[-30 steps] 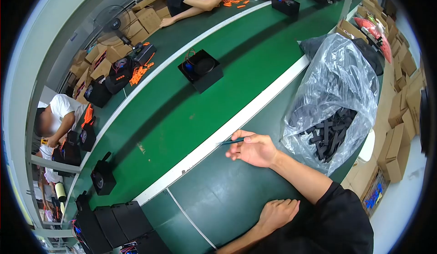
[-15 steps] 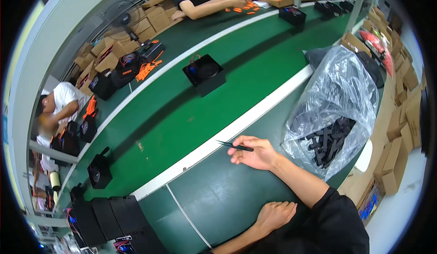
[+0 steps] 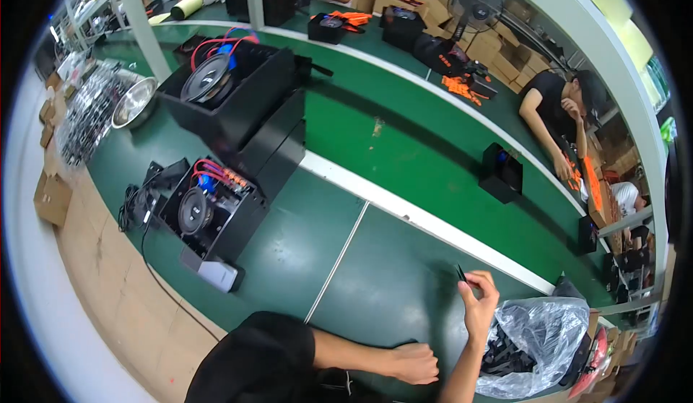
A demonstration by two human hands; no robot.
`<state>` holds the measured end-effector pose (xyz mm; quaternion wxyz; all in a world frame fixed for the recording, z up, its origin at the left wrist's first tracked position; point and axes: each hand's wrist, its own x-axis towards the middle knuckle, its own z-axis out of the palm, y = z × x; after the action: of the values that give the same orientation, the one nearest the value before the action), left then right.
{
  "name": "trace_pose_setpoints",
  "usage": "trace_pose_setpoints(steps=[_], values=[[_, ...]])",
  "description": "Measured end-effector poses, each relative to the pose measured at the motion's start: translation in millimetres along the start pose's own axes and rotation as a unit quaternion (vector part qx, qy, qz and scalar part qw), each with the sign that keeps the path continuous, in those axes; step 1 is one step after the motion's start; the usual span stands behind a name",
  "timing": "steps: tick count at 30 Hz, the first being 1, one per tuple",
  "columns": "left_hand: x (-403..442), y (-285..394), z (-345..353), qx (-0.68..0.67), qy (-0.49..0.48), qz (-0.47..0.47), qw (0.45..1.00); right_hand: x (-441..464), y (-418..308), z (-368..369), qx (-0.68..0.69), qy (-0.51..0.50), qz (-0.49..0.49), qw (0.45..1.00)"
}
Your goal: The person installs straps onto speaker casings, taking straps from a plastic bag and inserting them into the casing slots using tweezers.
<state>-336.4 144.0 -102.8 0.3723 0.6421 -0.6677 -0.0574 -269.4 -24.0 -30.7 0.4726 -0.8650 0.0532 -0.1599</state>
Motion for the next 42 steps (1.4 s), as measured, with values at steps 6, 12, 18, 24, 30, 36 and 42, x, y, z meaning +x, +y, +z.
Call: trace_pose_setpoints(steps=[6,12,18,24,30,36,42], values=[[1.2,2.8,5.2,0.008,0.015,0.004,1.000,-67.9,1.0,14.1,-0.340,-0.023,-0.039,0.939],[1.9,0.7,9.1,0.042,-0.010,0.005,0.999,-76.5,-19.3,12.6,-0.347,-0.068,-0.041,0.934],[1.8,-0.5,9.0,0.065,-0.007,0.017,0.998,-47.4,27.9,-26.9,-0.290,0.243,-0.220,0.899],[7.0,-6.1,2.6,0.089,-0.075,-0.007,0.993,-59.3,14.4,-34.4,-0.286,0.232,-0.242,0.898],[3.0,9.0,1.3,0.097,-0.129,-0.035,0.986,-301.6,-8.2,-14.5,-0.362,0.062,-0.191,0.910],[-1.3,11.2,1.1,0.094,-0.100,-0.049,0.989,-489.5,83.6,34.7,-0.324,-0.090,0.378,0.862],[0.9,10.4,-6.6,0.093,-0.070,-0.033,0.993,-490.7,99.4,81.5,-0.245,-0.215,0.415,0.850]])
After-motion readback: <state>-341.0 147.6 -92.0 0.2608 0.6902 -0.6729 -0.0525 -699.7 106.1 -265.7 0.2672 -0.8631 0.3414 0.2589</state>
